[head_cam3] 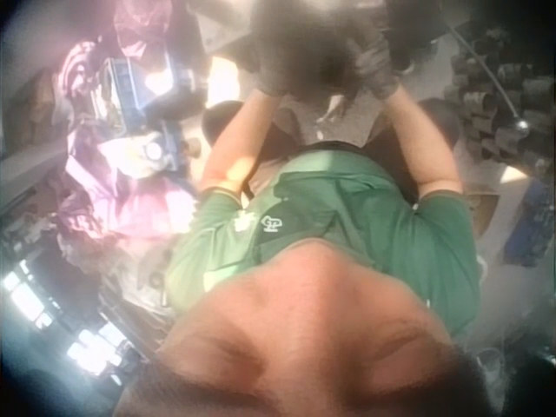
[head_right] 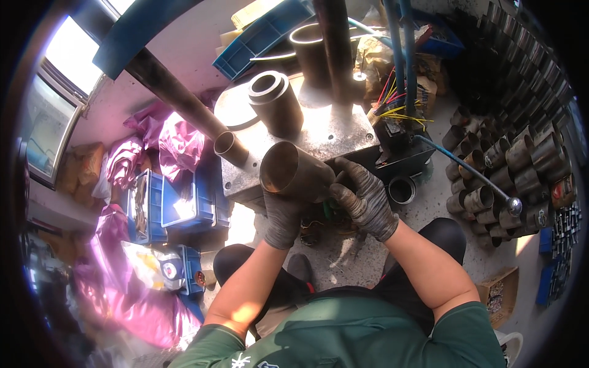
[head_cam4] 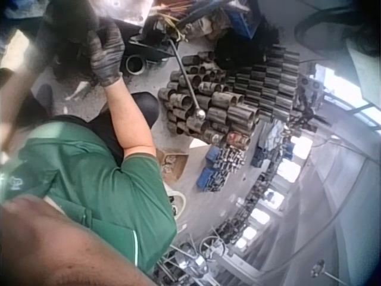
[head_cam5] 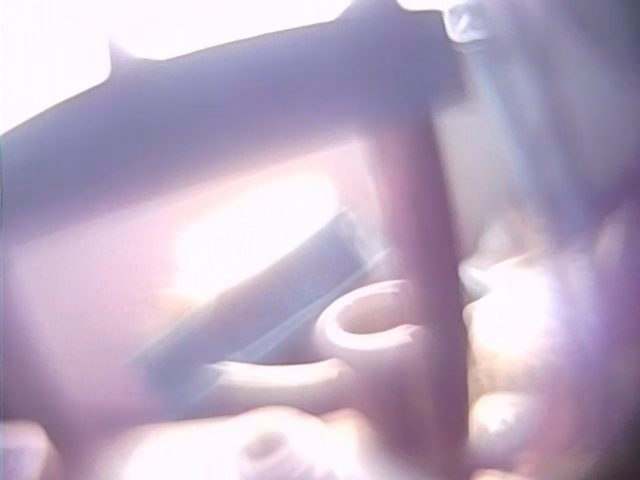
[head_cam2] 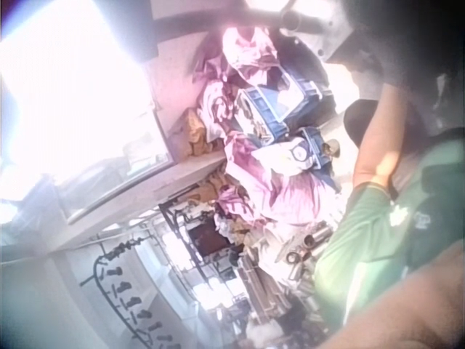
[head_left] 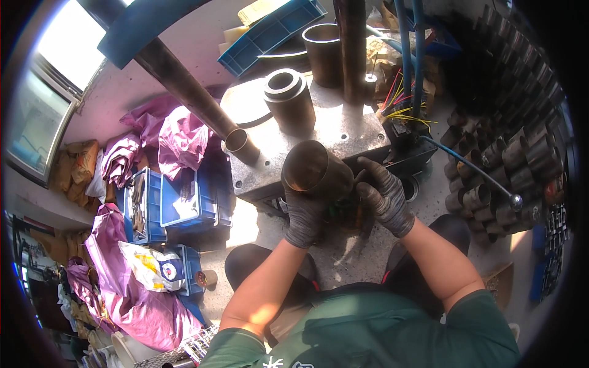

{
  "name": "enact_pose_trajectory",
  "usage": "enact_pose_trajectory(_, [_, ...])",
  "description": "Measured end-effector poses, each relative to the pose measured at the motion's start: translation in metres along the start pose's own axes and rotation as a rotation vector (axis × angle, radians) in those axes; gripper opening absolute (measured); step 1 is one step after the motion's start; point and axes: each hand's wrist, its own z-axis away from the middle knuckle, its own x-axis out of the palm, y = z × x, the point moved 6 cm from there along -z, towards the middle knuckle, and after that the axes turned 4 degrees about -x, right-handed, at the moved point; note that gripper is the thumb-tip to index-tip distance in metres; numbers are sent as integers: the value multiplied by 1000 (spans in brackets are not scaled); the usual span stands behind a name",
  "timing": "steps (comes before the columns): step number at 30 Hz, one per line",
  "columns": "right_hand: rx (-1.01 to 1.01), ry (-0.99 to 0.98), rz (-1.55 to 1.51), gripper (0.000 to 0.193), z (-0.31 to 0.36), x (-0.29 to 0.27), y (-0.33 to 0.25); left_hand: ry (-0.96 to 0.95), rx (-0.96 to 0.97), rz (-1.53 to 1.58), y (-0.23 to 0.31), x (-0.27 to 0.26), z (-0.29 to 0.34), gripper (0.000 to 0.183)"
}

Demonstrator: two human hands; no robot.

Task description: The person places metal cylinders one at a time into a press machine, operates the press lever, and then removes the pressed components to place them into a storage container.

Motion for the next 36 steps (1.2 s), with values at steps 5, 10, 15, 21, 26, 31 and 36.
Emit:
enact_pose_trajectory(5, [37,-86,-34,58,1,4,-7,-50,225,-103,25,18,9,78])
enact_pose_trajectory(10, [9,-102,-12,57,1,3,7,36,615,-324,22,22,20,91])
enact_pose_trajectory(15, [50,-89,-60,53,2,-1,11,88,803,-754,46,19,25,98])
enact_pose_trajectory(21, [120,-33,-155,46,0,-2,12,152,880,-774,59,21,29,92])
enact_pose_trajectory(26, [190,176,-309,47,2,-10,18,249,732,-642,51,16,25,83])
enact_pose_trajectory(31, [69,254,-273,41,2,-10,15,-192,308,-178,-9,12,-1,67])
enact_pose_trajectory(36, [-188,27,368,41,-4,-3,-1,-324,554,-722,-25,20,-7,53])
